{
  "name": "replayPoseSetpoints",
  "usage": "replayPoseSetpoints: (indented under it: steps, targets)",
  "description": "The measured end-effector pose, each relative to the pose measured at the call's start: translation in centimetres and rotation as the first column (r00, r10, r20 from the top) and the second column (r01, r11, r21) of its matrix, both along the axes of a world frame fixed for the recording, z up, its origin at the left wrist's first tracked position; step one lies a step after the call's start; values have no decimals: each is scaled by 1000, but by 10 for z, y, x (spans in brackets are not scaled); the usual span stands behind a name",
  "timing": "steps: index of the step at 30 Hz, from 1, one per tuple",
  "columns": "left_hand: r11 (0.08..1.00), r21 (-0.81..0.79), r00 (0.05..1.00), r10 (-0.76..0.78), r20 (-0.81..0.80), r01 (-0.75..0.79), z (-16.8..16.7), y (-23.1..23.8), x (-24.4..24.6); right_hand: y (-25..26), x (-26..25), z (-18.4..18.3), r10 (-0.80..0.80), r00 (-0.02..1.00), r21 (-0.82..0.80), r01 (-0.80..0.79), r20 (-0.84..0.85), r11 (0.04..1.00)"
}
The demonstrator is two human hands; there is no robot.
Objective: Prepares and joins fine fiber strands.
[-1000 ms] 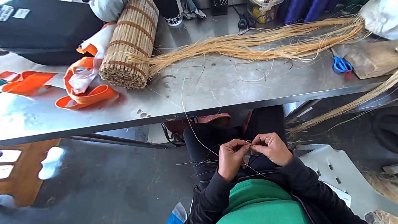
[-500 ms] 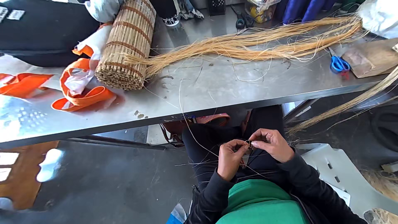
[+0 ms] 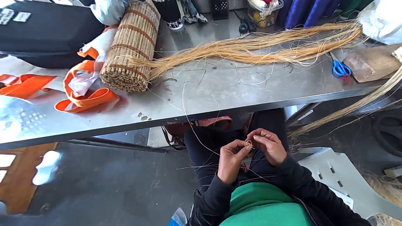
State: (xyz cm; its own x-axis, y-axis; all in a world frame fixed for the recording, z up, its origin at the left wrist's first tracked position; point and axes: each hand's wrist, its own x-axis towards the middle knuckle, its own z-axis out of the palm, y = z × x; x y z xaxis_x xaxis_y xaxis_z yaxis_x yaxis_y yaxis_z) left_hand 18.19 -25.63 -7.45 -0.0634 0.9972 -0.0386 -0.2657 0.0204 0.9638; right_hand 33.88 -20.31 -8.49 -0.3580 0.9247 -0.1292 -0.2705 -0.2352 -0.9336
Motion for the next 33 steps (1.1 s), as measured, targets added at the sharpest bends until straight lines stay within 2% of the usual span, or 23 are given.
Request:
replayPoseSetpoints:
  steps: [2,5,8,10,13,20,23,27,30,33]
  targets:
    - [992,114,999,49,-7,-48,-1,-1,-1,-4,-7,-3,70,995,-35,-73,-74,997]
    - [959,230,964,207,-164,-167,0,-3,-2,-9,-15,-7,179,967,-5,-183,-183,983]
    - [956,223,946,241,-218,-192,2,-4,-9,-11,-21,-12,264,941,96,-248,-211,964]
    - [972,161,967,197,-160,-171,2,-4,-13,-10,-20,-15,289,947,179,-263,-141,948]
    - [990,62,990,128,-51,-125,4,-4,-17,-9,-18,-13,276,959,202,-259,-60,945]
    - [997,-79,997,31,65,-25,4,-3,-17,-9,-19,-22,185,981,318,-194,57,928]
    - [993,-105,990,-48,135,62,4,-2,-21,-1,-12,-17,245,968,288,-248,46,925]
    - [982,-64,973,-167,159,179,-1,1,-31,9,3,-12,372,927,158,-360,-51,919]
    - [972,-91,972,-209,105,218,2,2,-34,11,8,-7,360,930,155,-346,-72,925]
    - [958,-116,963,-251,100,262,6,2,-36,8,10,1,307,952,150,-304,7,941]
